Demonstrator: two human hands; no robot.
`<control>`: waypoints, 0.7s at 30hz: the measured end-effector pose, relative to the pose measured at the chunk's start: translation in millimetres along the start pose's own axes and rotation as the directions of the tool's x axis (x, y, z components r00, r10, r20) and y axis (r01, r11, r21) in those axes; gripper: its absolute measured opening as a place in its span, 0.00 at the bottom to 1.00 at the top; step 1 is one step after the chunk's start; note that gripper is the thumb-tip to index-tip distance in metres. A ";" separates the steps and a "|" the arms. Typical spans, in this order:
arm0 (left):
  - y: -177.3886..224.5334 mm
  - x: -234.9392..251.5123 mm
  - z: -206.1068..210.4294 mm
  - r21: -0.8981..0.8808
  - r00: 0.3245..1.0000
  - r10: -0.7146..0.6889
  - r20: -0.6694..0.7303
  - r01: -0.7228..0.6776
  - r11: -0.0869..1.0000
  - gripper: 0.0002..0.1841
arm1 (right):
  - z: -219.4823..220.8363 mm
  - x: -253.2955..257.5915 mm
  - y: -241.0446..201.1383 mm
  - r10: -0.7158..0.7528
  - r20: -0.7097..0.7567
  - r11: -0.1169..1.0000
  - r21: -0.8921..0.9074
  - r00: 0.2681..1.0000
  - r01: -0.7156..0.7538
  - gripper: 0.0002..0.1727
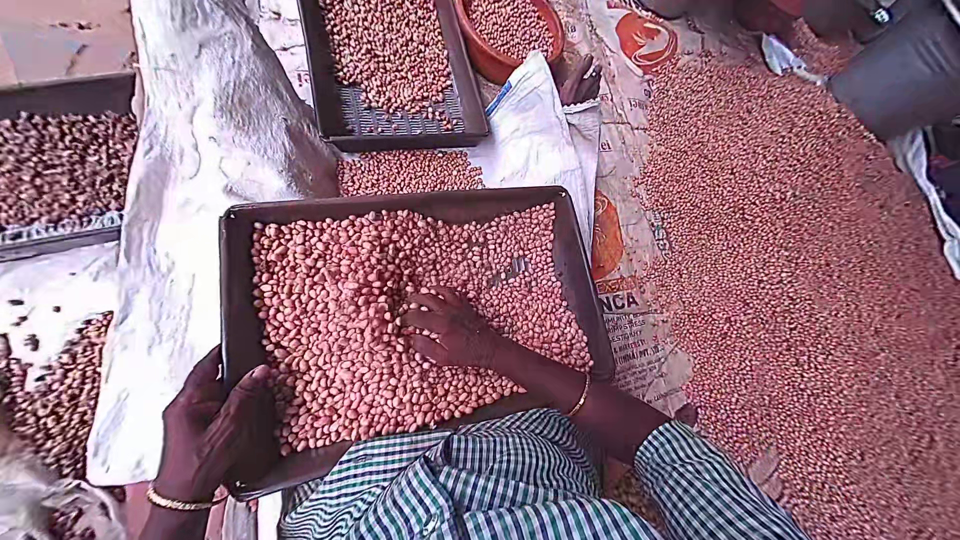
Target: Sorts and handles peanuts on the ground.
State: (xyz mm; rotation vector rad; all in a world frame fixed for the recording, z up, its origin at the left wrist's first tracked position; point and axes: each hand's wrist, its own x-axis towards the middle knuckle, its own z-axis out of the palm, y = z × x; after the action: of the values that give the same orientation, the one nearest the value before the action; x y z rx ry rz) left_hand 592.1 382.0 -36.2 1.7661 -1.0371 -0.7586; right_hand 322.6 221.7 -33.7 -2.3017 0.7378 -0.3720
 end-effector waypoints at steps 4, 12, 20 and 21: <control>5.5 -0.4 6.2 -0.014 1.000 -0.026 -0.007 0.026 1.000 0.31 | -41.6 -83.1 12.6 0.159 0.002 0.940 -0.305 0.987 -0.150 0.15; 1.4 1.5 7.0 -0.057 1.000 -0.023 -0.001 0.023 0.998 0.29 | -59.8 2.0 97.5 0.241 -0.367 0.889 -0.289 0.898 -0.356 0.29; 1.0 -0.1 1.2 -0.026 1.000 0.008 -0.001 -0.008 1.000 0.28 | 0.4 -4.5 -9.6 -0.052 0.037 0.999 -0.009 0.998 0.052 0.17; 2.0 -0.5 2.0 -0.032 1.000 0.000 -0.002 0.000 0.999 0.29 | -6.5 -27.3 -11.3 -0.048 0.067 0.997 -0.059 0.997 0.052 0.16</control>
State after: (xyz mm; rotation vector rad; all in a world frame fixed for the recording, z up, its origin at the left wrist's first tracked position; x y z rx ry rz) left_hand 589.6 381.2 -35.1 1.7386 -1.0186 -0.7694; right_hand 302.5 241.4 -22.9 -2.3812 0.6682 -0.2990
